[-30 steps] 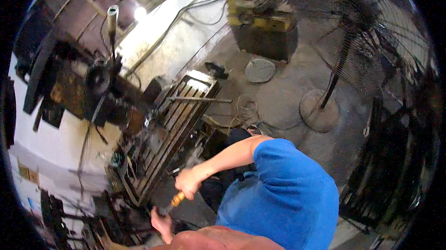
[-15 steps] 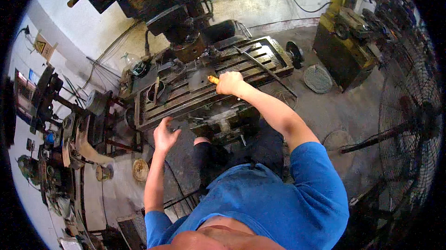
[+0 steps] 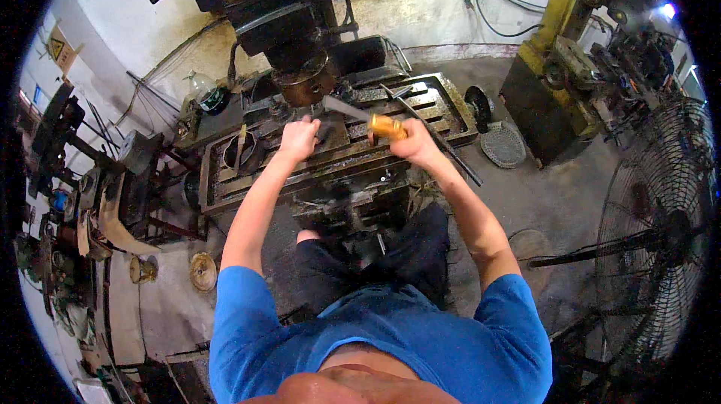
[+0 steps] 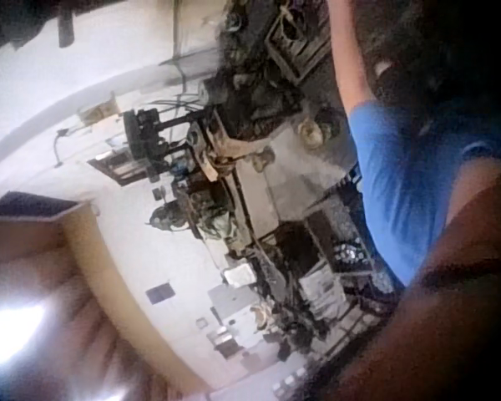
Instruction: The person operates a milling machine to process metal components, using an air nozzle to clear debris and placing the components into a tray.
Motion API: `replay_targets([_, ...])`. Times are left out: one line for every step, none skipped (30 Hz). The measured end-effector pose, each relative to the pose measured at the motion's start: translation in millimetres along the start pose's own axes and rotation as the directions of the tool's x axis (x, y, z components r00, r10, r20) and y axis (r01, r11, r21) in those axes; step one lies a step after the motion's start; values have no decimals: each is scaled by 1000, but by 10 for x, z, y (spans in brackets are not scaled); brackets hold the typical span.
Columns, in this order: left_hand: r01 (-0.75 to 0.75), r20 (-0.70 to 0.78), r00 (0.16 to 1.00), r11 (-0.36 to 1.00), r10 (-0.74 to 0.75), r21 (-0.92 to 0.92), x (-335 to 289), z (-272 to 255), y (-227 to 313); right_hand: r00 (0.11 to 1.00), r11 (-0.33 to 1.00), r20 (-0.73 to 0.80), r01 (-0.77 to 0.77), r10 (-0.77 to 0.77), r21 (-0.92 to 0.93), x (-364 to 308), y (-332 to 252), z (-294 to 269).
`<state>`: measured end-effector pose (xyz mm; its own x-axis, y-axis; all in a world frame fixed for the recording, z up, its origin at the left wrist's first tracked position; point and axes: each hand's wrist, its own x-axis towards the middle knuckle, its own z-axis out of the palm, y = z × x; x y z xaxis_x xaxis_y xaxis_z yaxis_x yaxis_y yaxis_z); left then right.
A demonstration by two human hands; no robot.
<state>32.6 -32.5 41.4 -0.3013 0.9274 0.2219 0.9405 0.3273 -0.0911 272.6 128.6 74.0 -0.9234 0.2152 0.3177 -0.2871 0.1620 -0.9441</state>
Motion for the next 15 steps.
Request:
replay_targets([-21, 38, 999, 1000, 21, 2, 63, 36, -14, 995, 995, -24, -97, 97, -10, -89, 257, -38])
replay_targets([-57, 22, 998, 998, 57, -34, 74, 50, -35, 979, 980, -53, -196, 195, -14, -195, 524, -73])
replay_targets([-79, 11, 997, 994, 80, -69, 10, 89, -99, 916, 903, -119, -399, 384, -157, -242, 443, 20])
replay_targets([-119, -6, 993, 988, 119, -102, 6, 40, -66, 940, 911, -156, -335, 305, -239, -256, 703, 34])
replay_targets([-70, 52, 996, 993, 75, -94, -11, -14, -22, 918, 873, -263, -373, 297, -315, -323, 918, -1])
replay_targets([-21, -5, 1000, 993, 21, -119, -70, 21, -34, 893, 829, -347, -411, 285, -378, -336, 1039, 71])
replay_targets([27, -60, 998, 989, -36, -145, -121, 58, -41, 884, 772, -366, -443, 291, -456, -363, 1136, 92])
replay_targets([74, -114, 989, 982, -94, -172, -158, 84, -43, 875, 707, -385, -470, 294, -528, -407, 1220, 84])
replay_targets([152, -79, 983, 975, -167, -161, -183, 87, -16, 870, 633, -396, -488, 294, -601, -423, 1253, 101])
replay_targets([182, -32, 982, 977, -187, -112, -197, 93, 2, 843, 592, -419, -537, 338, -601, -432, 1291, 129])
replay_targets([195, -23, 980, 973, -199, -124, -212, 87, 3, 812, 547, -444, -584, 380, -600, -443, 1327, 160])
replay_targets([205, -22, 977, 968, -210, -144, -195, 92, 11, 779, 493, -472, -627, 413, -603, -448, 1311, 163])
replay_targets([209, -37, 975, 964, -218, -164, -169, 112, 5, 783, 458, -486, -621, 387, -636, -468, 1295, 182])
replay_targets([211, -53, 973, 960, -224, -184, -134, 134, -9, 794, 498, -460, -608, 397, -618, -489, 1267, 182])
replay_targets([220, -65, 969, 953, -238, -208, -126, 170, -18, 805, 533, -428, -593, 411, -603, -502, 1115, 197])
